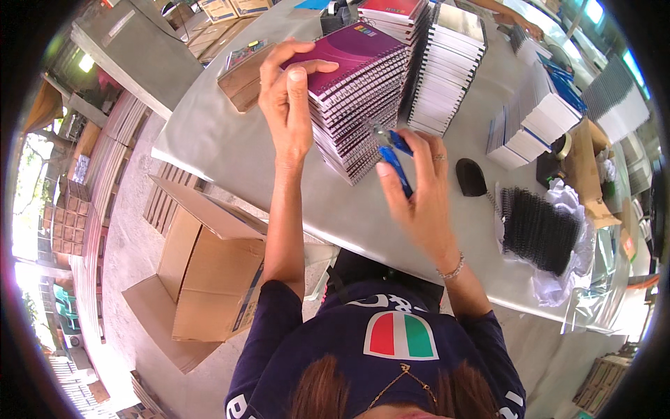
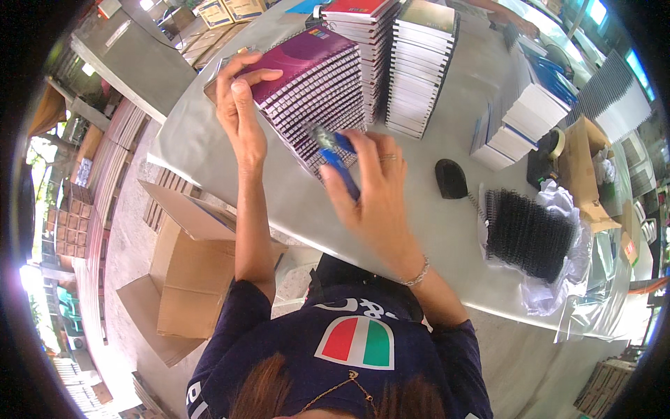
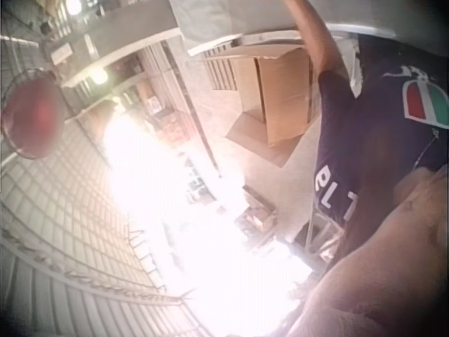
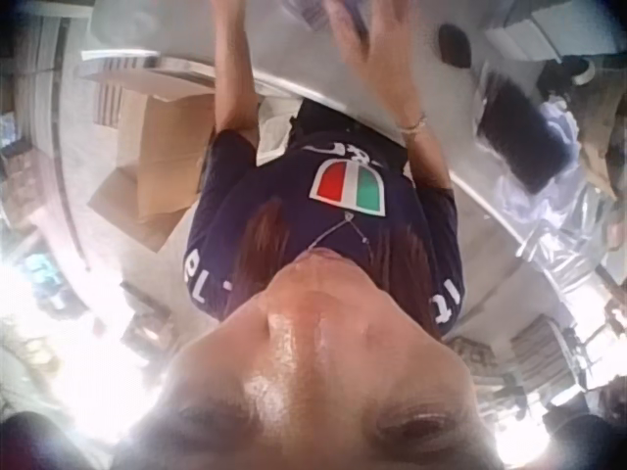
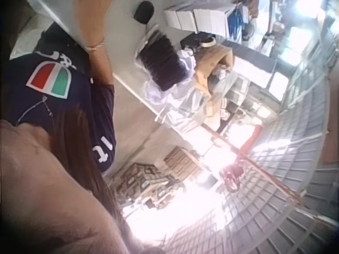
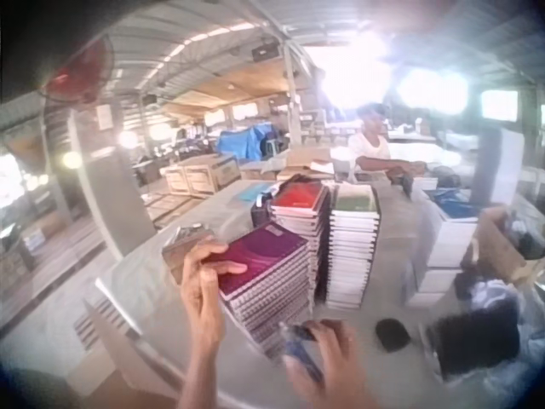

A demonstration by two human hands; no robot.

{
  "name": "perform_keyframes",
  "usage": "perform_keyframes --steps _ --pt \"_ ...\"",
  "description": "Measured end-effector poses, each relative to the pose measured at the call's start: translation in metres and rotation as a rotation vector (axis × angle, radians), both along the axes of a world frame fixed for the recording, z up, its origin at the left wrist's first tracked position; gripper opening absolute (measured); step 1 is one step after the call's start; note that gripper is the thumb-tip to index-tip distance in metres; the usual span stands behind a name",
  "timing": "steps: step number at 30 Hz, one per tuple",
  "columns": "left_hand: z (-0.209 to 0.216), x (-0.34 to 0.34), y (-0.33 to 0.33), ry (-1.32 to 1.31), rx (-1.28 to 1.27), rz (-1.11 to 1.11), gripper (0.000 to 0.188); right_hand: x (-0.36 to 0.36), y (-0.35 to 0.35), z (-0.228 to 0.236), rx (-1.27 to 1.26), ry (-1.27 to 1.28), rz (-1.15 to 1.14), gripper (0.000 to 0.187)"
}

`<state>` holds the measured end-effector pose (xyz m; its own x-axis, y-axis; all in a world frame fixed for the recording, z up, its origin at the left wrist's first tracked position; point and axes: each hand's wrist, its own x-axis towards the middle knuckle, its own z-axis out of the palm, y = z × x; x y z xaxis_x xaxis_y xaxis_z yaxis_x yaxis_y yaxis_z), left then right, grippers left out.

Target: The person uses pliers to trim the spiral binding of stacked notebooks. They repeatedly pick up a notebook, cut the binding, and place it back on the stack.

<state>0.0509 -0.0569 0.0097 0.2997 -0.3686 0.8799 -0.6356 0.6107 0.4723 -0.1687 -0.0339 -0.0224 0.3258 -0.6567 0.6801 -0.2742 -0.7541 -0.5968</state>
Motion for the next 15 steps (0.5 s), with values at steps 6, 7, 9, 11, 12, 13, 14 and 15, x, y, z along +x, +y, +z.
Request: perform_keyframes --steps 6,7,9,11,12,13,14,15 --pt "0.005 -0.013 -0.010 -0.071 -0.113 0.097 0.051 0.028 0.000 0.008 -0.186 0.006 -0.065 0.055" --pt "0.006 -0.011 -0.010 -0.086 -0.100 0.071 0.051 0.031 -0.001 0.007 -0.192 -0.014 -0.069 0.055" --pt "0.008 -0.007 -0.011 -0.114 -0.074 0.019 0.051 0.036 -0.004 0.005 -0.198 -0.029 -0.069 0.055" --pt "0.006 -0.008 -0.013 -0.046 -0.077 -0.004 0.052 0.039 -0.005 0.001 -0.206 -0.043 -0.069 0.054" --pt "0.004 -0.009 -0.012 -0.011 -0.071 0.003 0.052 0.040 -0.005 -0.001 -0.212 -0.048 -0.070 0.053" --pt "0.004 -0.010 -0.011 0.026 -0.067 0.009 0.052 0.040 -0.005 -0.002 -0.219 -0.053 -0.071 0.053" --pt "0.004 -0.011 -0.012 0.038 -0.077 0.016 0.052 0.041 -0.005 -0.003 -0.226 -0.049 -0.080 0.052" --pt "0.004 -0.011 -0.013 0.050 -0.088 0.022 0.053 0.042 -0.005 -0.004 -0.233 -0.046 -0.089 0.051"
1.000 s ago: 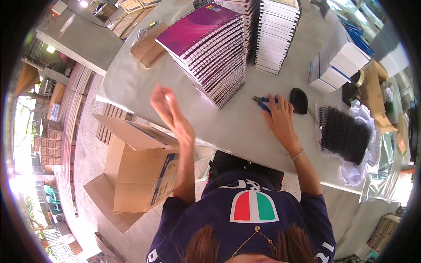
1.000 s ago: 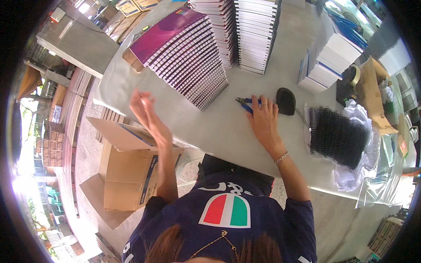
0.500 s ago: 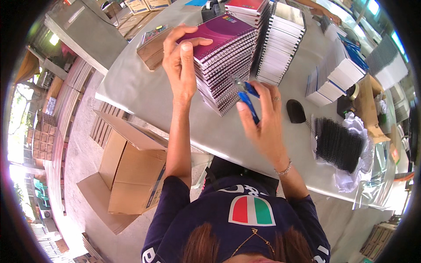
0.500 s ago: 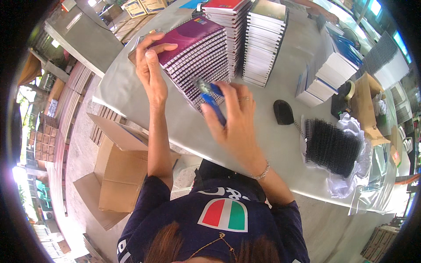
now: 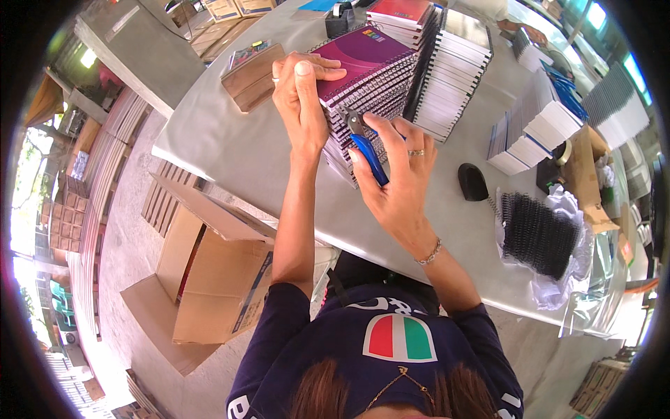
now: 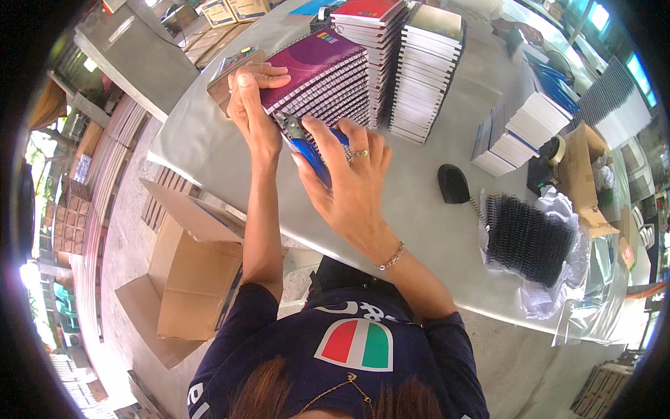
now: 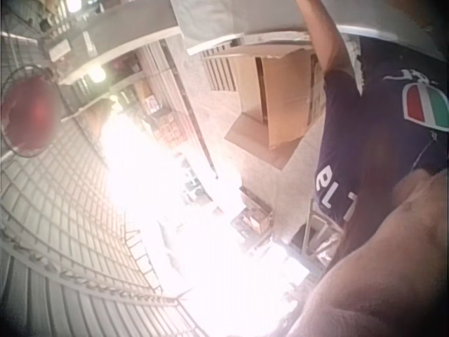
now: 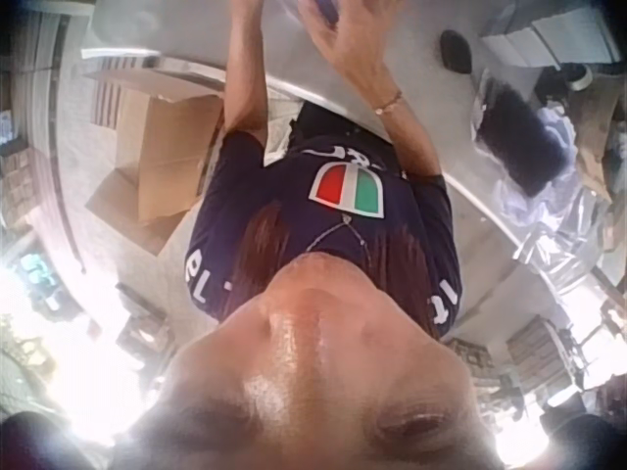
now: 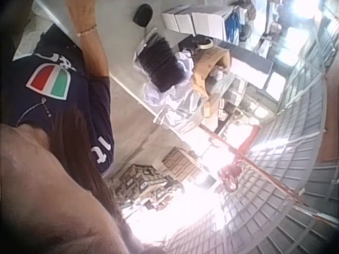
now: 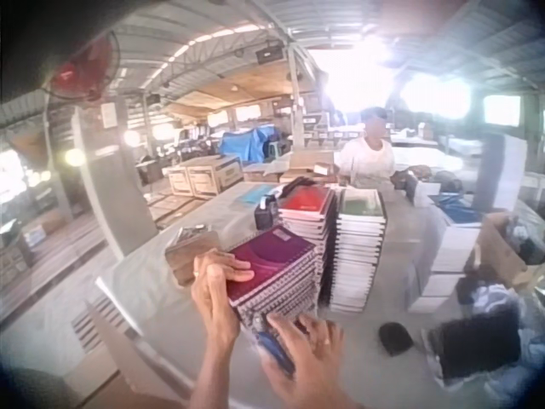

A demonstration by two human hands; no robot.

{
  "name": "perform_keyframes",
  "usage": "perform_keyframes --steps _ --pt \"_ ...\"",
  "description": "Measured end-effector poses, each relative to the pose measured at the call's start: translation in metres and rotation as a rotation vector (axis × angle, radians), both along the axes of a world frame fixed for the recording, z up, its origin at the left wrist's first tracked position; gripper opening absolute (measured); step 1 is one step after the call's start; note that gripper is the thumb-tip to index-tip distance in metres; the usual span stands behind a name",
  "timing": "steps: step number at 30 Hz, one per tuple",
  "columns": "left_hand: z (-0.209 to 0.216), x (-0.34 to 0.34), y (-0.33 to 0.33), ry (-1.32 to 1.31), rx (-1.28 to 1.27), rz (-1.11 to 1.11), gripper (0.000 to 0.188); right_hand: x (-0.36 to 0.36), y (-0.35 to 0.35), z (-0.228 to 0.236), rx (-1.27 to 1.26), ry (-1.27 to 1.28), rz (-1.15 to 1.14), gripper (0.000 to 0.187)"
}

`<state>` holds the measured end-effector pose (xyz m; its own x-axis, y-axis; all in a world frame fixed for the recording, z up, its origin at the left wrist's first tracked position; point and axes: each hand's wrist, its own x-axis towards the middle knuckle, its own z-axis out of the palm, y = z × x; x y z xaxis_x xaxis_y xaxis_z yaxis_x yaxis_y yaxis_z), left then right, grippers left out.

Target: The person uses pliers to trim the spiral binding of stacked notebooks. They repeatedly pick up a notebook, cut the binding, and place it back on the stack.

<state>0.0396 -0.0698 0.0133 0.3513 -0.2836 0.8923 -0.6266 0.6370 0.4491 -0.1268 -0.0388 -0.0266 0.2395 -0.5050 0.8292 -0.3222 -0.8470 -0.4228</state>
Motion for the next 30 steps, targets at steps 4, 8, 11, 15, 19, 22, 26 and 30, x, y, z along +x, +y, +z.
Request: perform_keyframes --steps 4,8,11,15,19,22,26,30 --pt "-0.001 -0.003 -0.002 0.031 -0.015 0.009 0.054 0.005 0.001 -0.002 -0.001 0.012 -0.023 0.049" --pt "-0.002 -0.004 -0.004 0.047 -0.017 0.002 0.055 0.009 -0.002 -0.001 -0.042 -0.009 -0.022 0.047" --pt "-0.002 -0.004 -0.004 0.063 -0.014 -0.008 0.056 0.012 -0.004 -0.003 -0.002 -0.097 0.091 0.042" --pt "0.001 -0.006 -0.003 0.086 0.000 -0.005 0.057 0.010 -0.001 0.006 0.255 -0.196 0.330 0.037" --pt "-0.001 -0.007 -0.002 0.071 -0.009 0.000 0.059 -0.007 0.006 0.021 0.589 -0.170 0.511 0.036" --pt "0.000 -0.008 -0.001 0.088 0.010 -0.023 0.062 -0.002 0.009 0.018 0.334 -0.127 0.373 0.041" --pt "-0.001 -0.008 -0.001 0.106 -0.001 -0.021 0.064 -0.002 0.008 0.007 0.176 -0.012 0.192 0.048" --pt "-0.001 -0.006 -0.002 0.099 -0.008 -0.025 0.064 -0.003 0.011 0.000 0.138 -0.009 0.154 0.053"
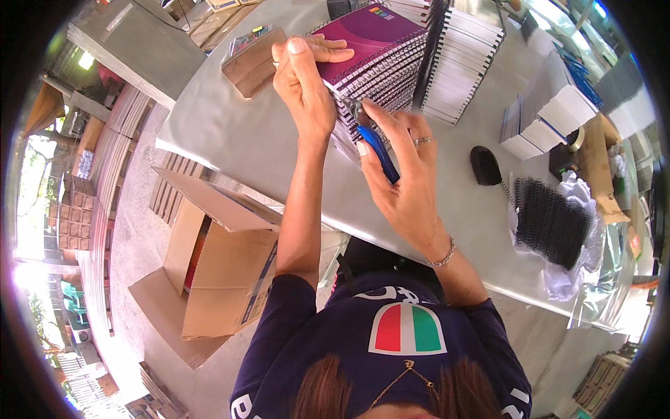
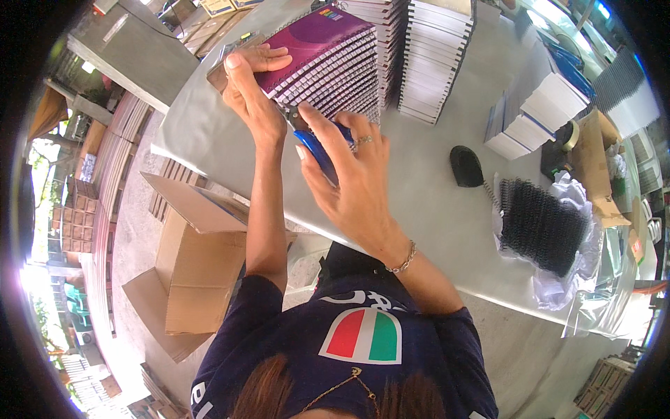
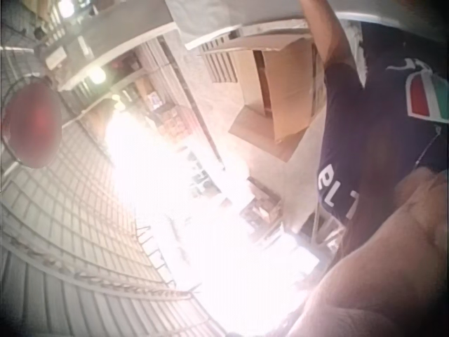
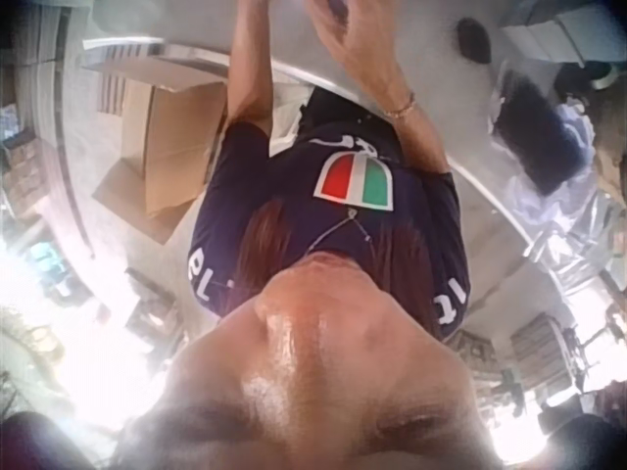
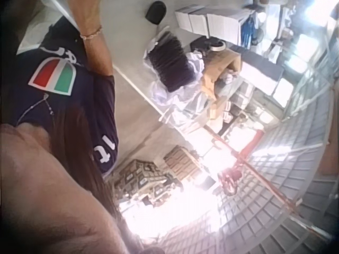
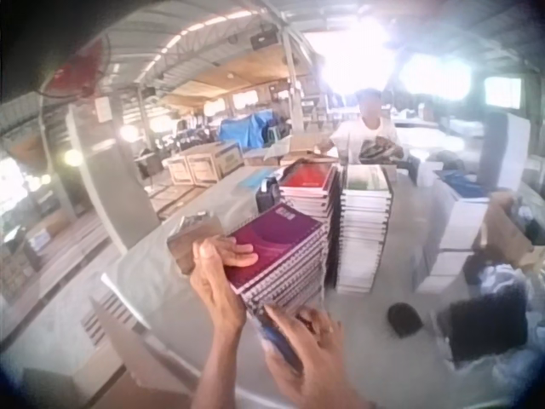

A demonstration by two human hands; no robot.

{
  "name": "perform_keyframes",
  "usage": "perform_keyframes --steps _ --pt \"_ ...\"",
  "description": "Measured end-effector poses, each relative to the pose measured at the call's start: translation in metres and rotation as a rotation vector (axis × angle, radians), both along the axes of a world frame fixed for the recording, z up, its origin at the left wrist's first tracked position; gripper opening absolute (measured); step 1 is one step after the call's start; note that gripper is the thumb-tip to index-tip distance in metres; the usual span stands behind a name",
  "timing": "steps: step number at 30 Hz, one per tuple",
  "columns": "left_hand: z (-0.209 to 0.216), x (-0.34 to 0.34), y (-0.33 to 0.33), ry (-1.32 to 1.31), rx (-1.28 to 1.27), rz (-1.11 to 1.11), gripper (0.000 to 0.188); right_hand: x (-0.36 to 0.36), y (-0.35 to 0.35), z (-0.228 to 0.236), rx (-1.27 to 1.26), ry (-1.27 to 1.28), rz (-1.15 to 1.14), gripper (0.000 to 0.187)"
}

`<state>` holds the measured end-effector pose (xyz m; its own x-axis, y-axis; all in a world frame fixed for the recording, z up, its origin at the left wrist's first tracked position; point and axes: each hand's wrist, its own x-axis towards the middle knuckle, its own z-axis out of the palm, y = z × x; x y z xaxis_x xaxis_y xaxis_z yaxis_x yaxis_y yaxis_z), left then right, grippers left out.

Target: The person uses pliers to trim the spiral binding of stacked notebooks. They repeatedly pick up a notebook, cut the binding, and place it back on the stack.

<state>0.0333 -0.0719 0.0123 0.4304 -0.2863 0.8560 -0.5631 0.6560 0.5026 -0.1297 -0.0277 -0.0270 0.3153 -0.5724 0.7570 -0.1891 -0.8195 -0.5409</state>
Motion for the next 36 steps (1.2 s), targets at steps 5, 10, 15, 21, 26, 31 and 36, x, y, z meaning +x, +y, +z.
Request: perform_keyframes --steps 5,10,15,21,26,31,36 --pt "-0.003 0.001 -0.003 0.002 -0.027 -0.009 0.064 0.003 0.000 -0.005 0.031 -0.075 -0.020 0.055" --pt "-0.002 0.000 -0.003 -0.007 -0.025 0.020 0.064 0.007 -0.004 -0.008 -0.064 -0.084 -0.082 0.055" --pt "-0.002 0.000 -0.004 -0.007 -0.033 -0.002 0.064 0.011 -0.008 -0.014 -0.079 -0.110 -0.081 0.057" --pt "-0.002 0.001 -0.005 0.000 -0.058 0.006 0.066 -0.004 -0.015 0.003 0.530 -0.250 0.372 0.038" --pt "-0.002 0.001 -0.005 -0.010 -0.046 0.006 0.067 -0.011 -0.007 0.014 0.487 -0.204 0.294 0.037" --pt "-0.001 0.001 -0.007 0.001 -0.057 -0.010 0.069 -0.004 -0.012 -0.009 -0.059 -0.132 -0.069 0.051" --pt "-0.006 0.008 -0.008 -0.042 -0.032 0.105 0.073 0.001 -0.007 -0.006 -0.065 -0.073 -0.082 0.048"
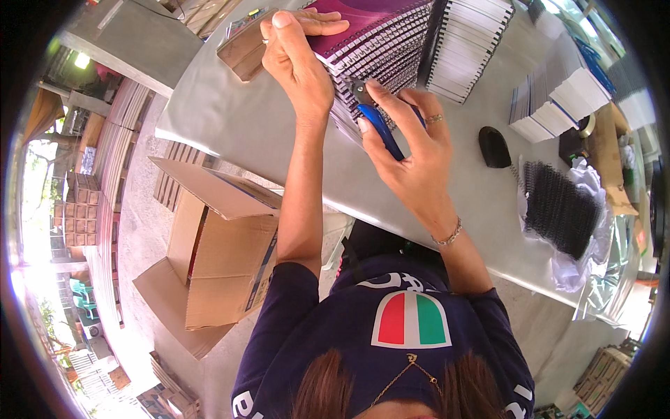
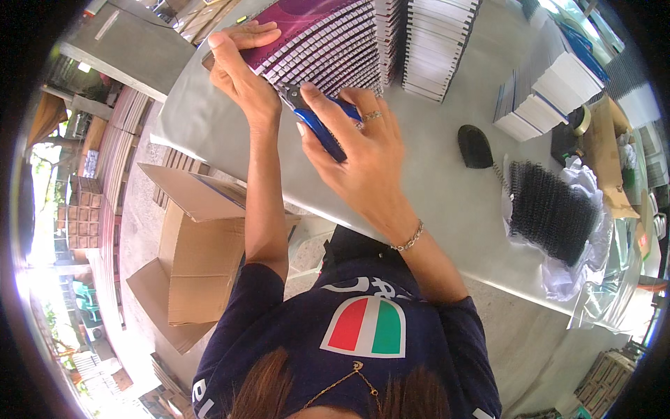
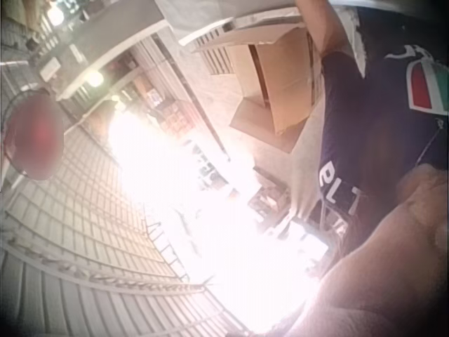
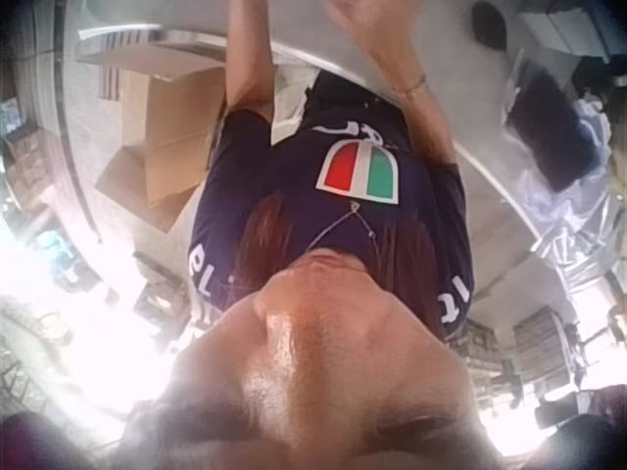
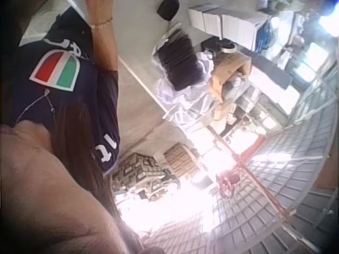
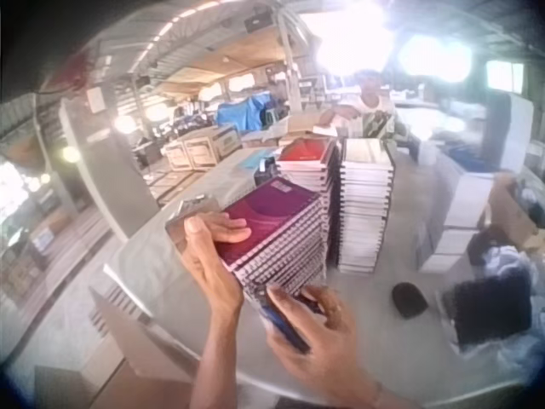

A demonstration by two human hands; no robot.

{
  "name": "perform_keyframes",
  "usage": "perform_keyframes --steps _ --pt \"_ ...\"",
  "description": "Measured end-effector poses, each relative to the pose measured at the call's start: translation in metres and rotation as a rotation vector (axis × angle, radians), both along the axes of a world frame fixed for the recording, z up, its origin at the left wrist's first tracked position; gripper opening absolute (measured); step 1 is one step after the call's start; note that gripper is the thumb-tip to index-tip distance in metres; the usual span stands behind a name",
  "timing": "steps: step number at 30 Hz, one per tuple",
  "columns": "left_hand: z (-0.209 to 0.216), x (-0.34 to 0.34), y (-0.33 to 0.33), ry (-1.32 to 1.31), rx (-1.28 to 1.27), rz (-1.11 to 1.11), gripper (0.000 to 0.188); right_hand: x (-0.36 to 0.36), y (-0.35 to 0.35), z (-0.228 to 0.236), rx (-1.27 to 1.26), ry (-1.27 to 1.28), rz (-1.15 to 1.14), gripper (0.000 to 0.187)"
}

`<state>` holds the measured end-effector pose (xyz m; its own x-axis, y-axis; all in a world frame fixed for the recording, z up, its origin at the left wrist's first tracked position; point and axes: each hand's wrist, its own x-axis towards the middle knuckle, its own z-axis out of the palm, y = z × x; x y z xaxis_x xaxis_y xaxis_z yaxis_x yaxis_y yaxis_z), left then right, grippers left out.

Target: The person uses pliers to trim the spiral binding of stacked notebooks. They repeatedly pick up a notebook, cut the binding, and place it back on the stack.

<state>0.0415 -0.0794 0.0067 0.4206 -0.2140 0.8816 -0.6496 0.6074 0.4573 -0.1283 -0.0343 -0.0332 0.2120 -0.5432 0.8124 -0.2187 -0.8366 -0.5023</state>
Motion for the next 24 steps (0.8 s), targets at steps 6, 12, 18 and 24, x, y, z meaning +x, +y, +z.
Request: perform_keyframes --steps 6,12,18,24 --pt "-0.002 0.003 -0.004 -0.008 -0.029 -0.037 0.073 0.007 -0.004 -0.004 0.075 -0.051 0.068 0.042" --pt "-0.002 0.003 0.000 -0.036 -0.022 -0.005 0.074 -0.012 -0.002 0.022 0.801 -0.188 0.544 0.031" --pt "-0.002 0.003 -0.003 -0.009 -0.026 0.014 0.075 -0.013 0.001 0.005 0.011 0.041 0.003 0.041" --pt "-0.004 0.006 -0.006 0.003 -0.037 -0.010 0.072 -0.004 0.002 -0.003 -0.006 0.071 -0.040 0.047"
